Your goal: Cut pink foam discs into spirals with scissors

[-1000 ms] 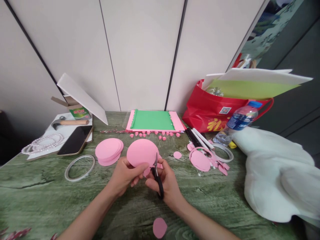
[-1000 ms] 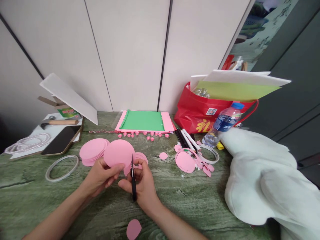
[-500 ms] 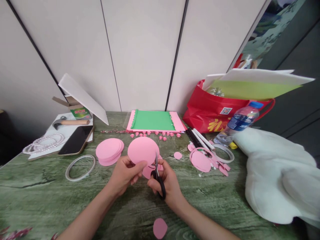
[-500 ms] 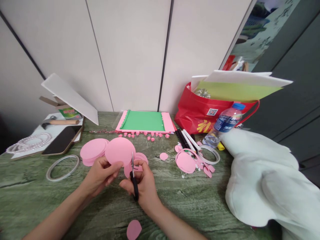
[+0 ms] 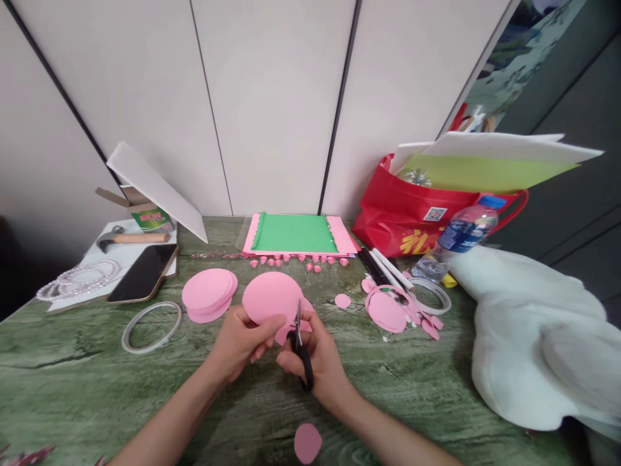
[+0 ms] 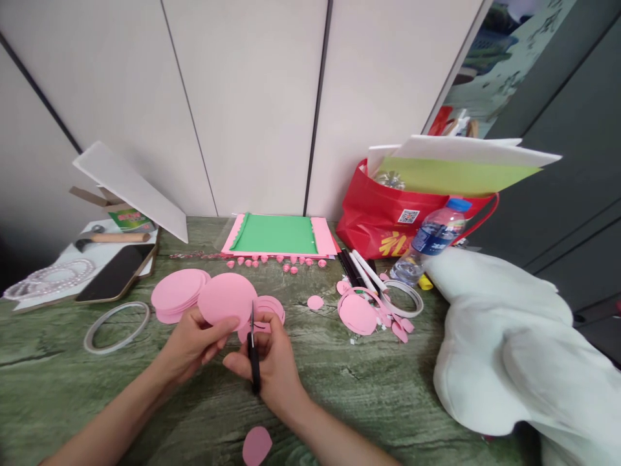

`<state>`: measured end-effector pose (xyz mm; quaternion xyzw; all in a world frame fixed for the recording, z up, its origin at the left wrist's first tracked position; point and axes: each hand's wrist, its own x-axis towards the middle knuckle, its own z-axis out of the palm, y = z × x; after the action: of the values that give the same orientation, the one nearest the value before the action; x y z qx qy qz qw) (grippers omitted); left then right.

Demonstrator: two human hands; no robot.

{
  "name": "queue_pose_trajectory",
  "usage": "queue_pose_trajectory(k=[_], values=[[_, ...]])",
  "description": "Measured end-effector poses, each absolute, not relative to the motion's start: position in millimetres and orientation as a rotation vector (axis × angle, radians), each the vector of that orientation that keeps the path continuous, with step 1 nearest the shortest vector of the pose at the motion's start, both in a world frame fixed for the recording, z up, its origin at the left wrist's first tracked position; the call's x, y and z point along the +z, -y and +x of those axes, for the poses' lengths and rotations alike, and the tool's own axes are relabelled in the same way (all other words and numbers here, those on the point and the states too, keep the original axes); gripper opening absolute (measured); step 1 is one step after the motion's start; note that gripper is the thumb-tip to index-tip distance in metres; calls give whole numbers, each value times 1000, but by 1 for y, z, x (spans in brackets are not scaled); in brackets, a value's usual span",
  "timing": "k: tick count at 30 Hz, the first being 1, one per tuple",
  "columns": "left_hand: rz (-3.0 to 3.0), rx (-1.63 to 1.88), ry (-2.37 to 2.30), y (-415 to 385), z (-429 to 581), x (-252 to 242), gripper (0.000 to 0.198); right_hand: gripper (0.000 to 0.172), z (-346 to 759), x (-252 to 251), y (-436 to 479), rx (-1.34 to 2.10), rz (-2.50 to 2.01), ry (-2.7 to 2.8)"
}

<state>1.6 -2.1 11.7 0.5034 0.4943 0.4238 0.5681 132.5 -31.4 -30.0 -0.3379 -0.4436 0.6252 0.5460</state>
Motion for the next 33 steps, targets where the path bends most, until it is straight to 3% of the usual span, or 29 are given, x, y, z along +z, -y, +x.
queue_pose_trajectory(k=[6, 33], values=[[1272, 971, -1173, 1, -1, 8, 29, 60, 136, -28, 28, 1435, -773, 1050], [1225, 1046, -1116, 0, -2, 13, 29, 54, 133, -24, 29, 1462, -837, 988]])
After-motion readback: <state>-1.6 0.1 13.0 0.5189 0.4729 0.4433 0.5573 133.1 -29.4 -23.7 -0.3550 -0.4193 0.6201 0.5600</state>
